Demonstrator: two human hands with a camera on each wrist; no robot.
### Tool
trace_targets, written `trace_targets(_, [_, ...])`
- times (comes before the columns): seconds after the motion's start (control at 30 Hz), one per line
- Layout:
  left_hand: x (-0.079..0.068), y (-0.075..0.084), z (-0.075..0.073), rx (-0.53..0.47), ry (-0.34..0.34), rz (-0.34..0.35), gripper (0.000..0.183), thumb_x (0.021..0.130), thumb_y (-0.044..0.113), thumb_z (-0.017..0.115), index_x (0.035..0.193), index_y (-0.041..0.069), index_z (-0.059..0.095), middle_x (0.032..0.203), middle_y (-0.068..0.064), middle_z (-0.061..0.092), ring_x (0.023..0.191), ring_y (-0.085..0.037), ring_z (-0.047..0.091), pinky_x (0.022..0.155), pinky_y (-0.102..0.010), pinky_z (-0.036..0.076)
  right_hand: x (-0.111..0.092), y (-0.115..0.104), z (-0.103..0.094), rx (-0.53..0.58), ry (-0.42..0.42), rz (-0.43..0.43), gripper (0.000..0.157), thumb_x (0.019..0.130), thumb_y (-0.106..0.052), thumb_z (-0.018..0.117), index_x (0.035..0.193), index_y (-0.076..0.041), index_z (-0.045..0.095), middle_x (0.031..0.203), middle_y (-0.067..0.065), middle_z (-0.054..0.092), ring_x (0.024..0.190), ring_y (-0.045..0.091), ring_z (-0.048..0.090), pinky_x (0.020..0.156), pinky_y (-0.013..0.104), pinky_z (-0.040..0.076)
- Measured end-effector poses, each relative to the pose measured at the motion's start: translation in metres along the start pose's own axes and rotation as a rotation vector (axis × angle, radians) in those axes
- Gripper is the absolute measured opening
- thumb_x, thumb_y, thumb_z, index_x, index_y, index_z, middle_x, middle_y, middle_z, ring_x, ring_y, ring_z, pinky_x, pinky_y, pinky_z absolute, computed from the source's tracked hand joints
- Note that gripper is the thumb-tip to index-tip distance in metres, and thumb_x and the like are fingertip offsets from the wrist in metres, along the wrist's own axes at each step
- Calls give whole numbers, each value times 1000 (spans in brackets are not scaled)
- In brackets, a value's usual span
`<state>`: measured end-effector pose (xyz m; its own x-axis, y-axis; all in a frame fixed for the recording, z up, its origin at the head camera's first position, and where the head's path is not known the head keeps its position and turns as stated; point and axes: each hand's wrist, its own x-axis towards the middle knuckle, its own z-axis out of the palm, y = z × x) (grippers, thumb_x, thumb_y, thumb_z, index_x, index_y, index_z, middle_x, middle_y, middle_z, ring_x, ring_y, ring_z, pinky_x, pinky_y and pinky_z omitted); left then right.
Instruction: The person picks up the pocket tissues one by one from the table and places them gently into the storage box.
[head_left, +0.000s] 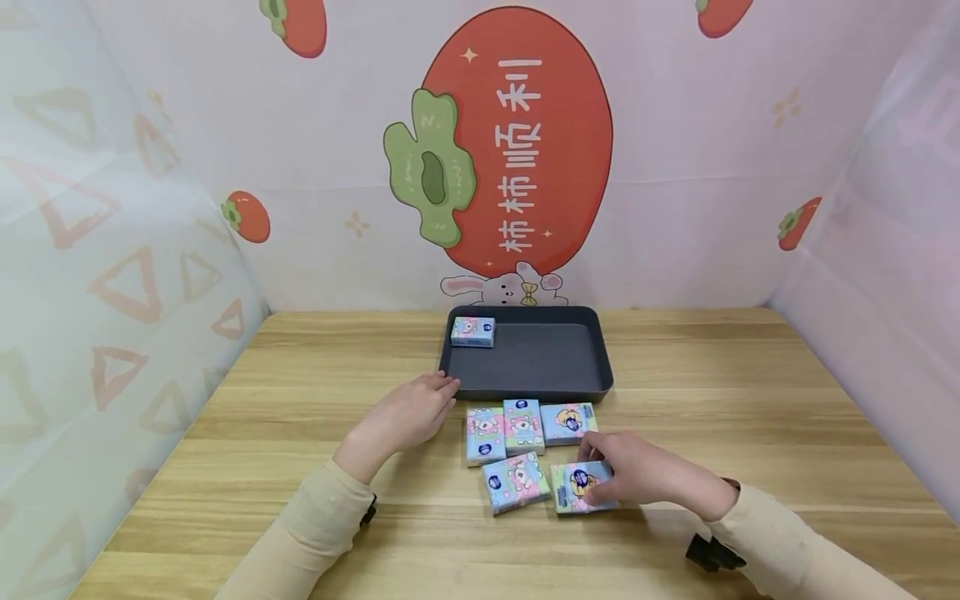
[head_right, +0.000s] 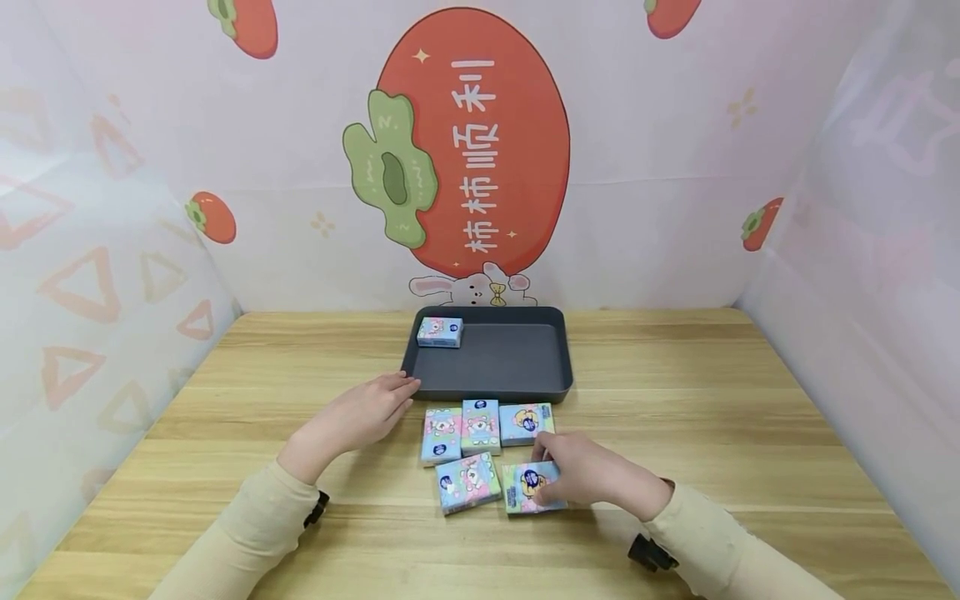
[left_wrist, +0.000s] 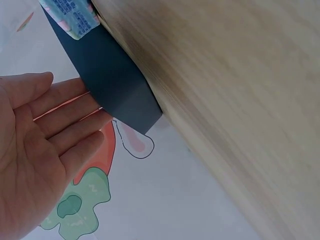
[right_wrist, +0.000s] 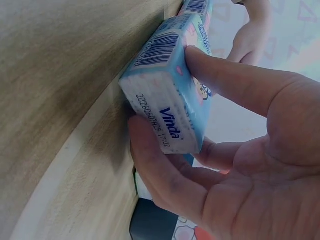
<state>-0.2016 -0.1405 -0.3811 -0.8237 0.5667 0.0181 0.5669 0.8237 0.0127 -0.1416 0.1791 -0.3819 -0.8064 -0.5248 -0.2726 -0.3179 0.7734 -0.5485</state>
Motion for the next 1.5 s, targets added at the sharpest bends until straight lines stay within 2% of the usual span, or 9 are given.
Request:
trace_targets(0.27, [0,1,0,-9,9,1,38,100,21,46,128,-1,57,131,-18,57,126,-31,52,106,-43,43,1,7,2,51,6,-3,38,72,-32,81,100,-16,60,96,0,62,90,15,55,79,38,49])
trace_targets(0.5, [0,1,0,-22,13,1,38,100,21,46,128,-1,58,131,-19,57,126,-32,51,106,-44,43,0,11,0,70,-6,-75,35,75,-29,80,101,-13,63,92,-3,60,77,10,51,66,24,46])
trace_targets(0.63, [0,1,1,-16,14,-1,37,99,20,47,128,-1,58,131,-19,57,126,-31,51,106,-44,43,-1,13,-2,91,-24,-101,34,76,-28,78,103,-13,64,94,-3,60,78,8,52,67,23,48])
trace_targets(0.87, [-1,1,0,-24,8,-3,38,100,21,45,129,-1,57,132,-18,56,127,-31,50,107,-44,42,-4,18,-6,145,-28,-80,34,77,-27,78,104,-11,65,93,-4,62,81,9,55,69,21,50])
trace_targets(1.13, [-1,0,1,-18,17,-3,38,100,21,46,128,-1,58,132,-18,57,126,-32,51,106,-44,43,-7,22,-11,248,-12,-45,35,75,-27,80,100,-8,63,80,-1,58,72,11,51,59,21,45])
trace_targets(1.3, [-1,0,1,-9,13,-5,38,100,22,45,128,-1,57,132,-18,57,127,-31,51,106,-43,43,-5,23,-12,291,-1,-1,36,74,-28,81,98,-8,64,82,0,60,73,14,52,59,22,45])
trace_targets(1.5, [-1,1,1,-9,21,1,37,99,21,47,128,-1,58,131,-18,57,126,-31,51,106,-43,43,-4,20,-14,300,38,-21,36,75,-28,80,99,-5,66,85,0,63,76,14,56,62,21,49])
